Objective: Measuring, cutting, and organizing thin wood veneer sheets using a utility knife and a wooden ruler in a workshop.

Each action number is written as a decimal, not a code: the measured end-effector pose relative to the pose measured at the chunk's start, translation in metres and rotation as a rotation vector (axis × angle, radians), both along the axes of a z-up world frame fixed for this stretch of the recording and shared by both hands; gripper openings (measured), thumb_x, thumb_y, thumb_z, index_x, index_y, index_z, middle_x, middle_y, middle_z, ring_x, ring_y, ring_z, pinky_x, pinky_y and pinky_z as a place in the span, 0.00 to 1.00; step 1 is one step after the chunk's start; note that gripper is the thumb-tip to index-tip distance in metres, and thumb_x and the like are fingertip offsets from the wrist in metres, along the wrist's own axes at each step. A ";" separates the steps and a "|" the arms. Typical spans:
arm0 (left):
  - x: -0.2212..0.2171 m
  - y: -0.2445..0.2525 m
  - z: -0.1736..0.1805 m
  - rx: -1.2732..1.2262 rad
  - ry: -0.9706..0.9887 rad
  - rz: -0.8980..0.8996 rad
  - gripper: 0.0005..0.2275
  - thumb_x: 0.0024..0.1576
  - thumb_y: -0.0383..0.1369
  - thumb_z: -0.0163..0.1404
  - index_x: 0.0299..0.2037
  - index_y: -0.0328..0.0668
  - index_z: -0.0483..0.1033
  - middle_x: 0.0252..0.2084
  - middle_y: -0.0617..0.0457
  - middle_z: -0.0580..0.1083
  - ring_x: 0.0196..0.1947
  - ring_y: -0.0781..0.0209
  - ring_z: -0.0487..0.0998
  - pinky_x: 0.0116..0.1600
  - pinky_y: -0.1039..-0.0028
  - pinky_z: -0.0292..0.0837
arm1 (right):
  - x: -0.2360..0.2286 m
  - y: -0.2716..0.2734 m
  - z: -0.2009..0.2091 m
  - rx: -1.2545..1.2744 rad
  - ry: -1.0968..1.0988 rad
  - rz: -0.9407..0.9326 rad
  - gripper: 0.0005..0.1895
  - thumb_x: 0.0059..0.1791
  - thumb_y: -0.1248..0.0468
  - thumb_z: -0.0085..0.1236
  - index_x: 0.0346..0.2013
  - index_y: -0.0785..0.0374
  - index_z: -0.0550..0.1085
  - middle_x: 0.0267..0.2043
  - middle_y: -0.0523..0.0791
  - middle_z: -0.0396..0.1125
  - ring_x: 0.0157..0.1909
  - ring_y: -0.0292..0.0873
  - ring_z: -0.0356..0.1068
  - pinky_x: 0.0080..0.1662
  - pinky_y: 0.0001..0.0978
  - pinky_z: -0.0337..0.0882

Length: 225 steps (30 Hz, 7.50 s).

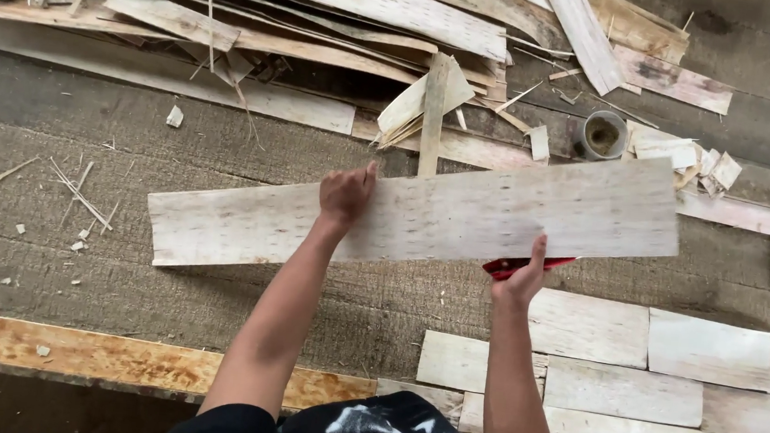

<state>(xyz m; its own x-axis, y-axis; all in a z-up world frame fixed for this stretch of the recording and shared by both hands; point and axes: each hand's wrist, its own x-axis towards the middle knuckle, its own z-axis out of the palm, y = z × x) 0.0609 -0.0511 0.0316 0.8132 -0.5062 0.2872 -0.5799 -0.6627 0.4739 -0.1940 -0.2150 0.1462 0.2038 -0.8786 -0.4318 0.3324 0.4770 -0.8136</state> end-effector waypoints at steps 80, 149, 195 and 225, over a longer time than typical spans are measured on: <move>-0.045 0.023 -0.086 -0.315 0.941 -0.050 0.11 0.61 0.38 0.55 0.50 0.46 0.81 0.41 0.49 0.81 0.43 0.53 0.82 0.48 0.59 0.80 | 0.001 -0.023 -0.154 0.081 0.304 -0.096 0.25 0.54 0.55 0.63 0.51 0.63 0.57 0.41 0.45 0.56 0.27 0.39 0.66 0.21 0.19 0.65; -0.086 -0.008 -0.043 0.777 0.544 -0.287 0.45 0.54 0.46 0.61 0.78 0.70 0.40 0.81 0.71 0.32 0.79 0.49 0.24 0.67 0.15 0.33 | 0.109 0.039 -0.109 -0.622 1.329 1.427 0.27 0.57 0.49 0.35 0.59 0.67 0.64 0.57 0.62 0.68 0.59 0.68 0.70 0.59 0.59 0.71; -0.089 -0.005 -0.044 0.731 0.539 -0.263 0.46 0.53 0.45 0.62 0.78 0.69 0.41 0.81 0.71 0.32 0.80 0.49 0.25 0.67 0.15 0.33 | 0.034 0.060 -0.099 -0.503 1.332 1.606 0.28 0.57 0.50 0.34 0.63 0.67 0.63 0.58 0.65 0.67 0.63 0.67 0.67 0.59 0.57 0.70; -0.089 -0.001 -0.046 0.677 0.550 -0.259 0.45 0.53 0.44 0.62 0.77 0.70 0.43 0.81 0.71 0.32 0.80 0.50 0.26 0.67 0.16 0.32 | 0.041 0.068 -0.047 -0.435 1.277 1.604 0.30 0.57 0.48 0.32 0.63 0.68 0.63 0.60 0.66 0.65 0.66 0.68 0.64 0.62 0.59 0.67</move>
